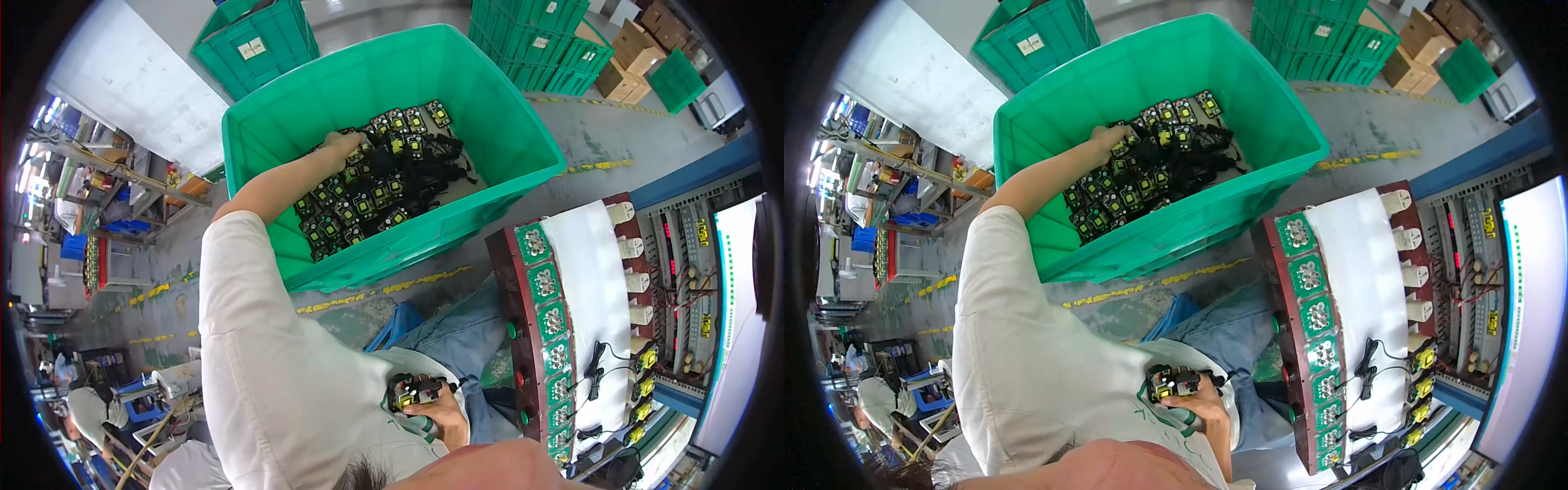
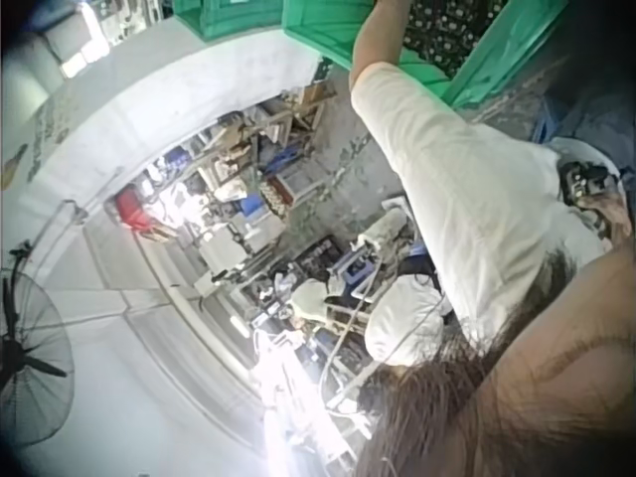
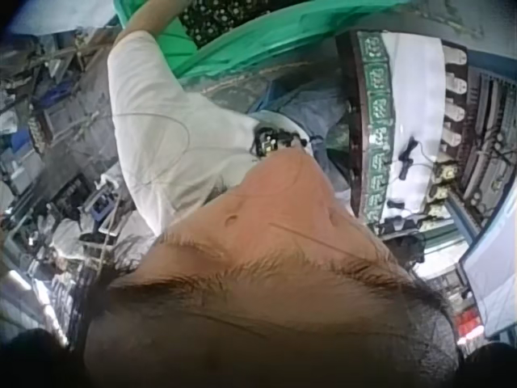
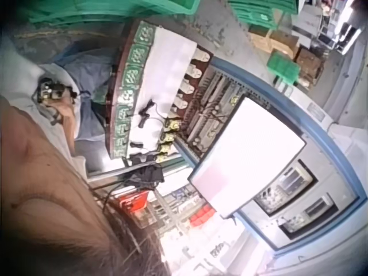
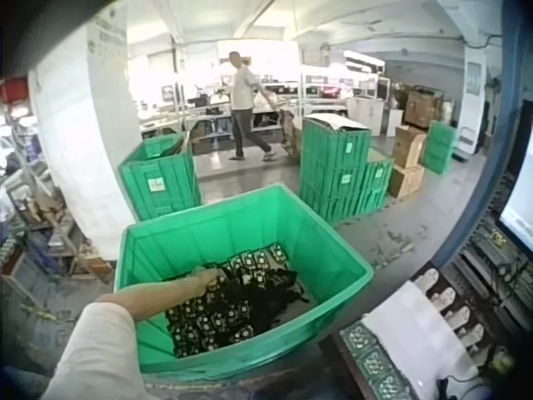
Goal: The recorder is testing power modules by plugging them into a test bench, checking the status on a monitor, and sorting them into bins.
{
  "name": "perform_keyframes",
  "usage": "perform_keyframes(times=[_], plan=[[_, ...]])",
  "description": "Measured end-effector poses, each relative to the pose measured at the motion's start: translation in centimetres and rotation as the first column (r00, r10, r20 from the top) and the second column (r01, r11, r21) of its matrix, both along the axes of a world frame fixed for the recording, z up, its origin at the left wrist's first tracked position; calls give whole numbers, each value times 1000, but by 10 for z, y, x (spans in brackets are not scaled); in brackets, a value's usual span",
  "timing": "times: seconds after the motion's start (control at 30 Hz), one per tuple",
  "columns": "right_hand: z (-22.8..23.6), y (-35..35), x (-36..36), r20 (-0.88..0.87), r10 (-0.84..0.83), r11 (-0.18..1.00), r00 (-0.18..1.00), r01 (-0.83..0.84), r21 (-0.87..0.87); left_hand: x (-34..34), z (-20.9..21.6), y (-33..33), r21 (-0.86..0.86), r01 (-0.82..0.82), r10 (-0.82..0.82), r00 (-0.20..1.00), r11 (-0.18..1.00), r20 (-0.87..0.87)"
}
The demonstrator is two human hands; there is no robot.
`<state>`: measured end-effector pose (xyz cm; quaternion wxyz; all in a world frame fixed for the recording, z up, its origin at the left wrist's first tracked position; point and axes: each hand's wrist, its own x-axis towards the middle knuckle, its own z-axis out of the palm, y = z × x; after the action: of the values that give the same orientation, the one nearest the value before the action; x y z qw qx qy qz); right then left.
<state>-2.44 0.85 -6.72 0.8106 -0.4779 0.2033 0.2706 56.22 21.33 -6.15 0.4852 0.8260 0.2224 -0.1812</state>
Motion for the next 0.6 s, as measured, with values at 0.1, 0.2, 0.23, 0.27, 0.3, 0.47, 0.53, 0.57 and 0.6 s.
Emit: perform_keyframes(times=[0.1,0.2,0.23,0.27,0.3,0.47,0.53,0.57,0.6], plan=[[3,-1,1,2,3,999,1000,-3,-35,19,-10,4,-52,-55,55,998,997,-2],[11,-1,1,-1,6,997,1000,-6,-73,25,-7,0,-87,-88,88,996,992,-3],[15,1,3,0,-9,999,1000,9,-53,23,-2,-9,-67,-67,66,998,996,-7],[20,1,5,1,-21,999,1000,21,-37,17,7,-20,-49,-49,48,999,998,-12],[24,0,6,2,-33,999,999,33,-20,11,14,-30,-32,-31,30,999,999,-17],[30,0,3,4,-95,995,995,95,-24,-4,17,-48,-99,-84,85,996,991,2],[30,0,1,5,-120,992,993,120,-27,3,4,-49,-126,-100,102,995,987,9],[28,-1,-2,0,-97,995,995,97,-36,17,-22,-34,-212,-118,120,993,970,-4],[26,-4,-3,-1,-64,997,998,64,-42,32,-46,-12,-295,-143,146,989,945,-15]])
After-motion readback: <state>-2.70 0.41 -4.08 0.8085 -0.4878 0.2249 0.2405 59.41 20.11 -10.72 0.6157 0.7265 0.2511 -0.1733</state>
